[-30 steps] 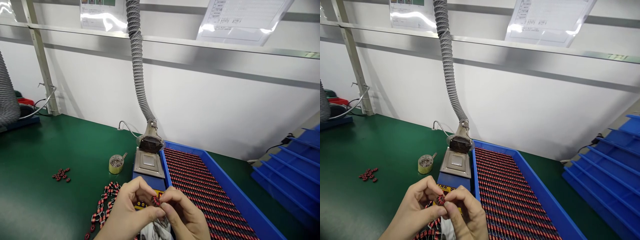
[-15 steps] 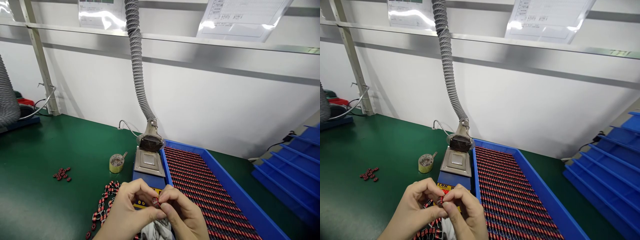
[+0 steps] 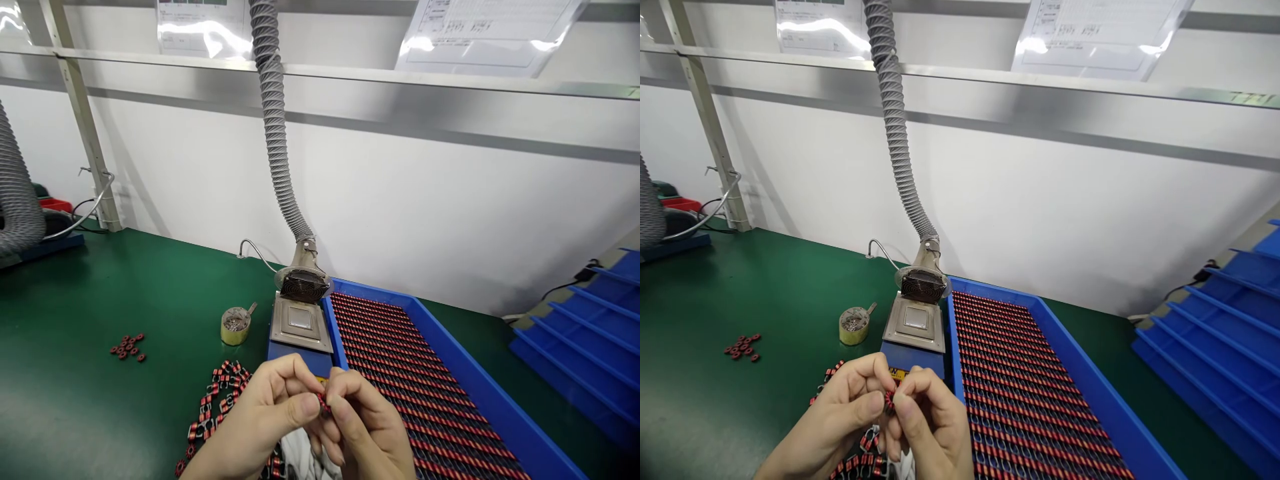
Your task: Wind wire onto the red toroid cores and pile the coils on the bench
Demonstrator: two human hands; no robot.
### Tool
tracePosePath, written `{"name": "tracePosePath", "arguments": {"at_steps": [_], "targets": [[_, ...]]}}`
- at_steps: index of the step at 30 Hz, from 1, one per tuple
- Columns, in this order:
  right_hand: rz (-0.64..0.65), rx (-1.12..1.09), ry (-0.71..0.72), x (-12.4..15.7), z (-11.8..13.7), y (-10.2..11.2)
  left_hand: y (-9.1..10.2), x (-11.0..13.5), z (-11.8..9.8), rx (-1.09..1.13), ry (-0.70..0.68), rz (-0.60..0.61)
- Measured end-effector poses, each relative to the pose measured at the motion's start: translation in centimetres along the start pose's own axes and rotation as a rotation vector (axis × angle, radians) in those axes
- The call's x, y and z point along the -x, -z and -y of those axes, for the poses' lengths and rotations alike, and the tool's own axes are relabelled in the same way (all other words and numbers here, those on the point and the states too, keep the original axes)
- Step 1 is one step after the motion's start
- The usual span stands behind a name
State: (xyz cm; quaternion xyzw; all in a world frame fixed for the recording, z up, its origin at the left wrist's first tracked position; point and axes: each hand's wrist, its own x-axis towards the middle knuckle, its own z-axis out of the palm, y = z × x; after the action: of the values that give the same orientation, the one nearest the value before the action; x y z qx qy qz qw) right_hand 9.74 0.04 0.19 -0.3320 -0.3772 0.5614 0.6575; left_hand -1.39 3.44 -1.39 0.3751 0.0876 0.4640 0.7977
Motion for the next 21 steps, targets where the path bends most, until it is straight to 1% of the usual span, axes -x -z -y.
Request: {"name": "tracePosePath", "arguments": {"at_steps": [4, 10, 13, 17, 21], "targets": [[-0.012, -0.061, 0.007, -0.1, -0.1, -0.3, -0.8, 0.3, -0.6, -0.024, 0.030, -0.058], [0.006, -0.072, 0.034, 0.0, 0.0, -0.4, -0.6, 0.3, -0.6, -0.021, 0.027, -0.065], [-0.016, -0.074, 0.045, 0.0, -0.1, -0.4, -0.4, 0.2, -0.4, -0.025, 0.020, -0.048], [-0.038, -0.050, 0.061, 0.0, -0.4, -0.3, 0.2, 0.3, 0.1, 0.013, -0.025, 0.031], [-0.041, -0.004, 0.030, 0.1, -0.5, -0.1, 0.4, 0.5, 0.2, 0.003, -0.032, 0.030]]}}
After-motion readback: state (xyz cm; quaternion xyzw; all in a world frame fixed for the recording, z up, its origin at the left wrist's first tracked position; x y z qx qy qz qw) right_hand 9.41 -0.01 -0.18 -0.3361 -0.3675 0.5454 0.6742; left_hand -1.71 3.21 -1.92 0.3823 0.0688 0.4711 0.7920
